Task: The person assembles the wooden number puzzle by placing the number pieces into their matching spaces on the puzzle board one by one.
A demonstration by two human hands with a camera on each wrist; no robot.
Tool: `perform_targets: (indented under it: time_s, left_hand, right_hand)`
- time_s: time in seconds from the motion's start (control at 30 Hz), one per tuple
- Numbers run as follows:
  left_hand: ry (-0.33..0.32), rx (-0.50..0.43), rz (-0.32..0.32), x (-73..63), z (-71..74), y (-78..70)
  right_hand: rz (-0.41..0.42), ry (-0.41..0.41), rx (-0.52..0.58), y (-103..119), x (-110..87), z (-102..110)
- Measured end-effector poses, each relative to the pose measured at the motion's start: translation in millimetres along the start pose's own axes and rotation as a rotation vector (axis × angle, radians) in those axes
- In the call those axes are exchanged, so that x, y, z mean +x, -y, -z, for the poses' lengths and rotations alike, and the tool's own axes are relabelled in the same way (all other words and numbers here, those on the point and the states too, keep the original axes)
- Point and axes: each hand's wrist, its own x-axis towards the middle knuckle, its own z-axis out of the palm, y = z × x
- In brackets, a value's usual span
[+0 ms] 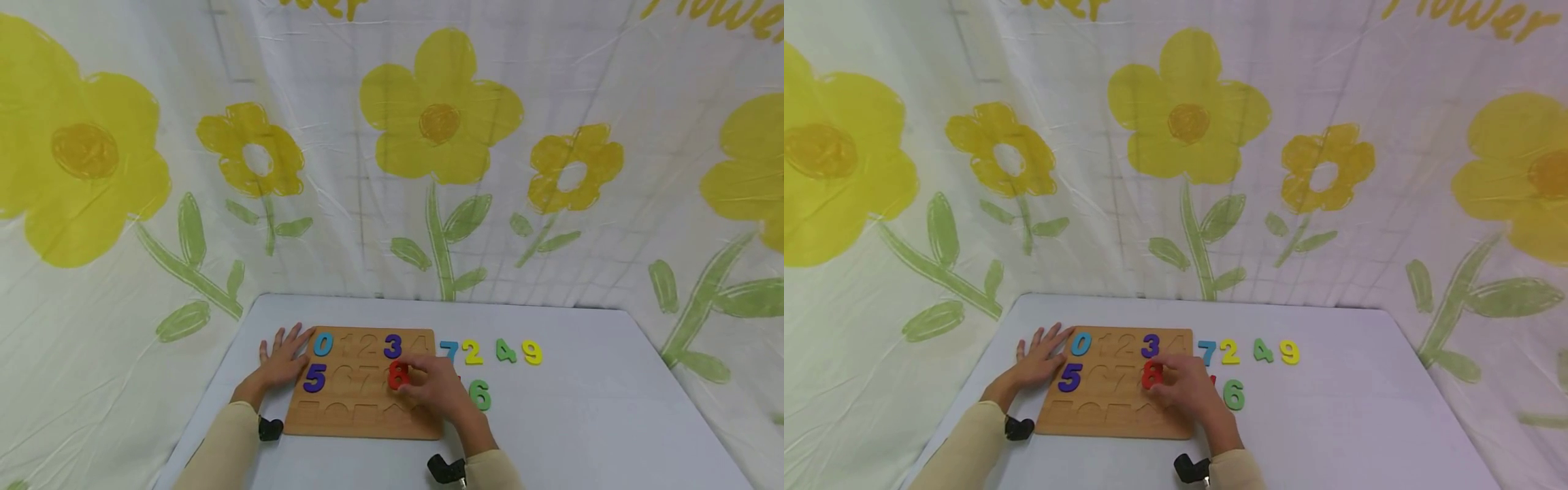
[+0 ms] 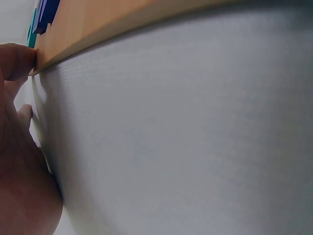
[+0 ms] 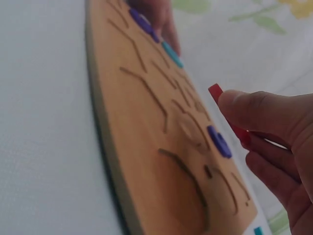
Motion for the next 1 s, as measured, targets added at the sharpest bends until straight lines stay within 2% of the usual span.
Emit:
perform_targets:
  time_s: [0.23, 0.57, 0.8, 1.0]
  left_hand:
    - [-0.003, -0.001, -0.005, 1.1, -1.2, 1.1]
    - [-0.006, 0.01, -0.003, 1.6, -1.7, 1.6]
    - [-0.003, 0.013, -0.001, 1.3, -0.7, 0.2]
    - [-0.001, 0.016, 0.0, 1.3, -0.9, 0.5]
  right_hand:
    - [-0.045, 0.026, -0.022, -6, 3.6, -14]
    - [-0.052, 0.052, -0.111, -4, 4.7, -23]
    - [-0.066, 0.061, -0.113, -2, 3.3, -21]
    - [-0.067, 0.048, -0.077, 0, -1.0, -7]
